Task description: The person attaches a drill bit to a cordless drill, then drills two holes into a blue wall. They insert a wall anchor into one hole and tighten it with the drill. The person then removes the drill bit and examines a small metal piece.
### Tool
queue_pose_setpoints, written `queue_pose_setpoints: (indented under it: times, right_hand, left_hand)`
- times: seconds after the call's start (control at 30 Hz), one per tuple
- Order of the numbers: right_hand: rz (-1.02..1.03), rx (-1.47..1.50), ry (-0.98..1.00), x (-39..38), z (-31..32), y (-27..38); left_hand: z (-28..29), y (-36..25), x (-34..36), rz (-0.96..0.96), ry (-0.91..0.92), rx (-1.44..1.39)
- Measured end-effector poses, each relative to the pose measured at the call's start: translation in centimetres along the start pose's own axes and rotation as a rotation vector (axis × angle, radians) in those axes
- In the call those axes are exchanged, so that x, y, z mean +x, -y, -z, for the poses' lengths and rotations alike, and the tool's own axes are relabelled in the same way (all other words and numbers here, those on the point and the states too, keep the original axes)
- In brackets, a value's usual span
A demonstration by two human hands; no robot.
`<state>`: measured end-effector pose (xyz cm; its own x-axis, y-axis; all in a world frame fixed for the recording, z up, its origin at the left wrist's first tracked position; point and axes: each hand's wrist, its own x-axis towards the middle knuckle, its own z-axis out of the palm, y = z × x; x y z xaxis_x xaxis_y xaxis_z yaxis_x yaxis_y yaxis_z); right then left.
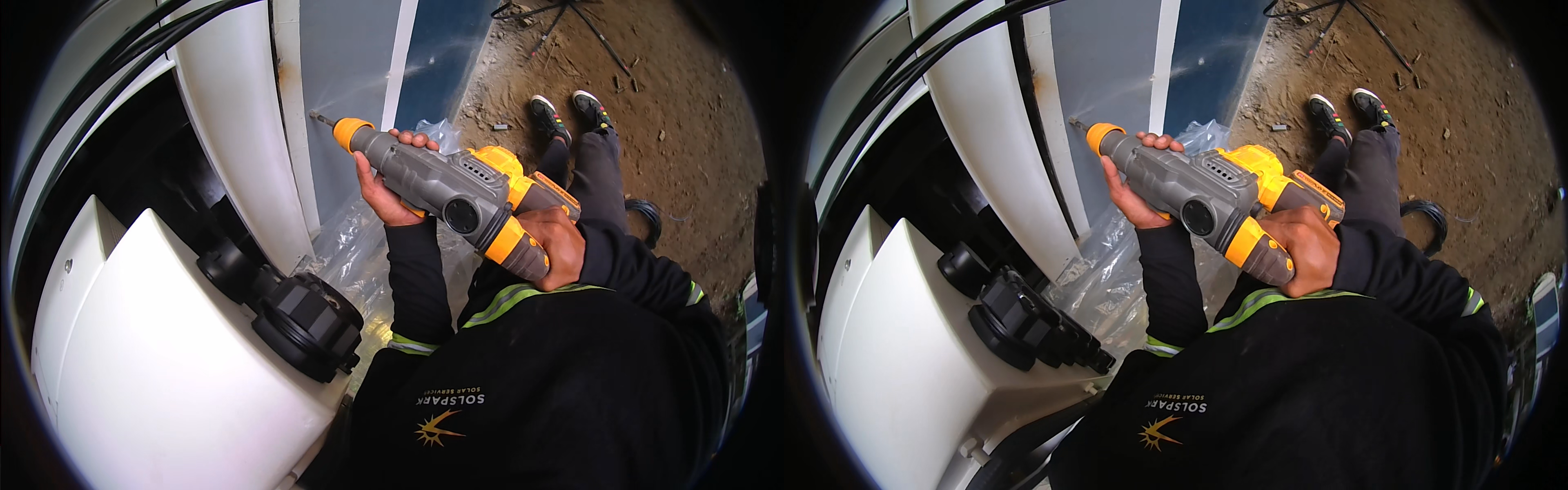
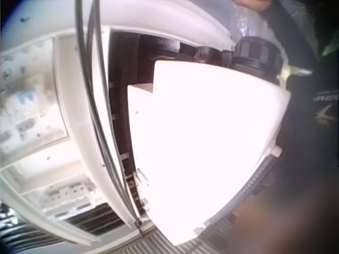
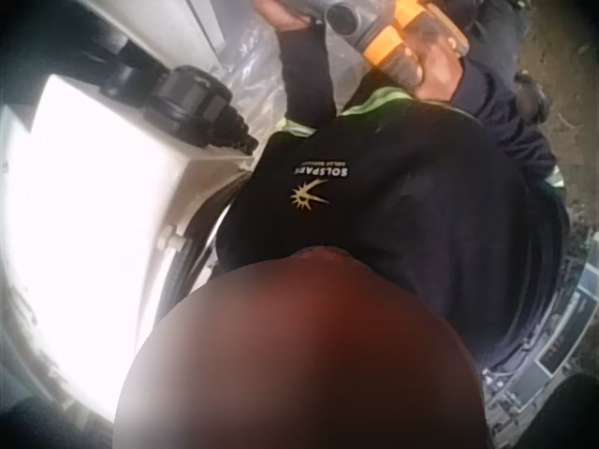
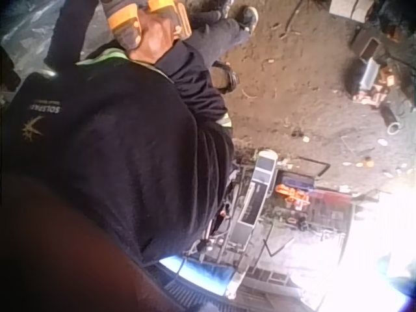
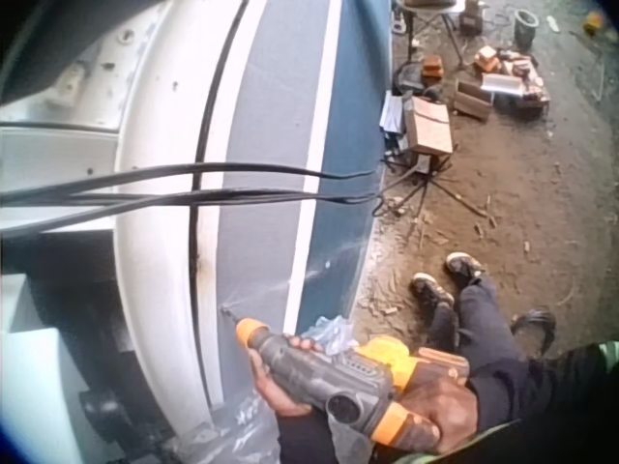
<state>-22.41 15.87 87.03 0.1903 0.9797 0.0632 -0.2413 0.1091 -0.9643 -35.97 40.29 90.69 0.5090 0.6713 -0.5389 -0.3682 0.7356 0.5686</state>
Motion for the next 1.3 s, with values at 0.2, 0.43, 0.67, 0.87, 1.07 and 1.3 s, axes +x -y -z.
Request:
queue_pose_setpoints:
  times: [0.2,0.43,0.67,0.87,1.07,1.3]
  right_hand:
    - [0.066,0.005,-0.009,0.3,0.6,0.5]
    - [0.086,0.093,0.033,0.9,0.9,0.4]
    - [0.053,0.098,0.024,0.8,1.0,0.8]
    - [0.124,0.013,-0.013,0.6,0.7,0.3]
    - [0.122,0.029,-0.002,0.7,0.7,0.2]
    - [0.152,0.003,-0.046,0.5,1.3,1.3]
  left_hand:
    - [-0.2,0.0,-0.2,-0.014,-0.021,0.02]
    - [-0.3,0.0,-0.4,-0.012,-0.019,-0.005]
    - [-0.6,-0.1,-0.3,0.005,-0.022,-0.001]
    - [-0.7,0.0,-0.3,-0.01,-0.01,-0.001]
    - [-0.9,0.1,-0.3,-0.016,0.016,0.02]
    - [-0.7,0.0,-0.2,-0.014,0.014,0.023]
